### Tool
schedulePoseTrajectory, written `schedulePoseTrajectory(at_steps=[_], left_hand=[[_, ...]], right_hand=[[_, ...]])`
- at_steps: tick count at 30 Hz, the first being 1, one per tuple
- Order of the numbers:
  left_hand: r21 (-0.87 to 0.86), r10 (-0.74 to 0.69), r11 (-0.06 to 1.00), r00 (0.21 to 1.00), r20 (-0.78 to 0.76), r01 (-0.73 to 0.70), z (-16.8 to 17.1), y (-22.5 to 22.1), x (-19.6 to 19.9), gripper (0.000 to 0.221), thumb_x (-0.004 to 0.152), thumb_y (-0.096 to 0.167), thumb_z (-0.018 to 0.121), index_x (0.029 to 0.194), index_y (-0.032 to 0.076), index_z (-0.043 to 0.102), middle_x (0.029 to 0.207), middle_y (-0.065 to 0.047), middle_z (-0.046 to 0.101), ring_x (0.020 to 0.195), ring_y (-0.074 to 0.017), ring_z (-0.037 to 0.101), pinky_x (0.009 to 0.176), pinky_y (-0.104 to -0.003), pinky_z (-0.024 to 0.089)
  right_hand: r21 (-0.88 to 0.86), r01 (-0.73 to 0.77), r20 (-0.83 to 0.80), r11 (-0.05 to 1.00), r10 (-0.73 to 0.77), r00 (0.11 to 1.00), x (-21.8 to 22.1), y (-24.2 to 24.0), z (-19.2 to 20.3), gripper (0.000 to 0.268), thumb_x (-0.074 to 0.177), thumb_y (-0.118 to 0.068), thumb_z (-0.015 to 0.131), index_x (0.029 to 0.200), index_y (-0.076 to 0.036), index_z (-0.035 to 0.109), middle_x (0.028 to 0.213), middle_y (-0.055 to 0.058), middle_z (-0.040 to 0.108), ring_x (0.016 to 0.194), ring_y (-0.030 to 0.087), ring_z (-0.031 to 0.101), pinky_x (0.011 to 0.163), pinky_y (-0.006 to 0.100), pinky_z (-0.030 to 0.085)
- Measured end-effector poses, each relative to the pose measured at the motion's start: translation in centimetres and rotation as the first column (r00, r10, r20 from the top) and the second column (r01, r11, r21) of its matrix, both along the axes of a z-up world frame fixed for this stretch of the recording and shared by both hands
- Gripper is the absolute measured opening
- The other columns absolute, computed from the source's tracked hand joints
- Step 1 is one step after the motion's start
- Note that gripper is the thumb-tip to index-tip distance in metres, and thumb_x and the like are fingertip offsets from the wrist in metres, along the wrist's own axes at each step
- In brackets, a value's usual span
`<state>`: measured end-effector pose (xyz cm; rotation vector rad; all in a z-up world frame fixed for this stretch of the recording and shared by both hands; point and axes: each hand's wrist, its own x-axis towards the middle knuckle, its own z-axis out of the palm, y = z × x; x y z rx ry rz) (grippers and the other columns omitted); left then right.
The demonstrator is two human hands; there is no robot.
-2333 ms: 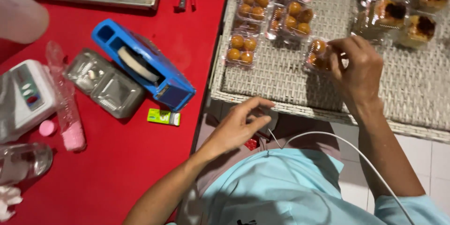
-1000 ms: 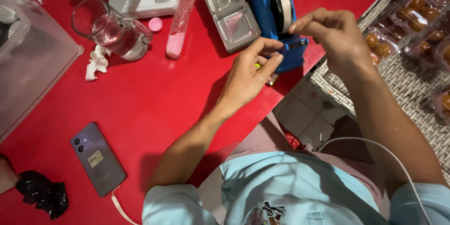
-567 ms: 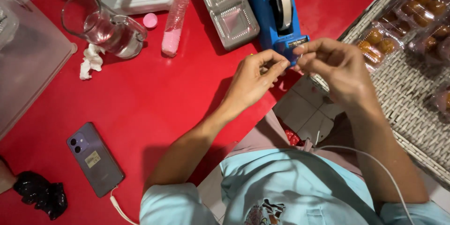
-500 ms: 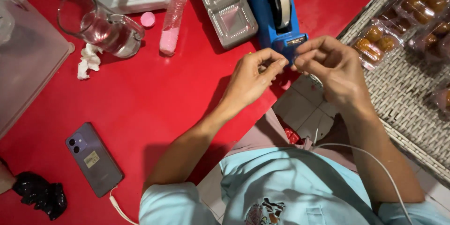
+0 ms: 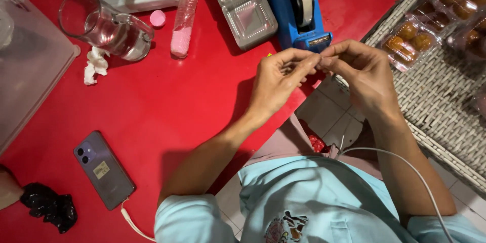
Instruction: Place small round cookies into a plastic container and seal it with tape.
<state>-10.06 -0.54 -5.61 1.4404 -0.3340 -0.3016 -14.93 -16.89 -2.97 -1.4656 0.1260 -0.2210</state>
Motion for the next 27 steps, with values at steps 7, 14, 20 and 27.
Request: schedulePoseTrajectory(at_steps=[7,14,20,27], left_hand=[[0.041,0.067,0.996,0.989,0.135,-0.074,0.6,-0.4,-0.4,0.008,0.092,0.017,0.077,0.099,0.012,0.077,0.079,-0.006,0.076,0.073,-0.0077,0.071,0.063,-0.021,0.061],[0.152,0.085,0.981,0.970,0.228,-0.122,1.6,-0.5,-1.1,0.005,0.092,0.017,0.075,0.096,0.015,0.076,0.076,-0.002,0.075,0.070,-0.0094,0.072,0.061,-0.024,0.061],[0.160,0.080,0.980,0.965,0.250,-0.122,1.3,-0.6,-1.1,0.003,0.092,0.017,0.073,0.095,0.017,0.075,0.074,0.000,0.075,0.070,-0.0086,0.072,0.061,-0.023,0.058],[0.316,0.069,0.871,0.731,0.679,-0.376,1.3,-0.2,-1.4,0.003,0.097,0.018,0.067,0.098,0.016,0.068,0.065,-0.001,0.065,0.062,-0.0174,0.068,0.059,-0.029,0.057]], right_hand=[[-0.152,0.047,0.070,0.987,-0.037,0.997,-0.8,-0.9,-0.2,0.009,0.105,0.001,0.069,0.111,0.007,0.071,0.089,0.019,0.070,0.077,0.018,0.066,0.073,0.032,0.060],[-0.164,0.074,0.151,0.984,-0.049,0.987,-1.5,0.0,0.6,0.017,0.106,0.000,0.068,0.118,0.011,0.067,0.092,0.025,0.068,0.078,0.022,0.066,0.071,0.035,0.060],[-0.105,0.081,0.139,0.991,-0.066,0.988,-1.8,0.5,-0.3,0.016,0.106,0.002,0.065,0.118,0.012,0.065,0.097,0.026,0.069,0.086,0.024,0.068,0.076,0.035,0.060],[-0.074,0.134,0.139,0.988,-0.122,0.983,-2.0,1.0,-1.3,0.017,0.103,0.001,0.069,0.117,0.010,0.066,0.098,0.021,0.071,0.089,0.021,0.070,0.077,0.032,0.059]])
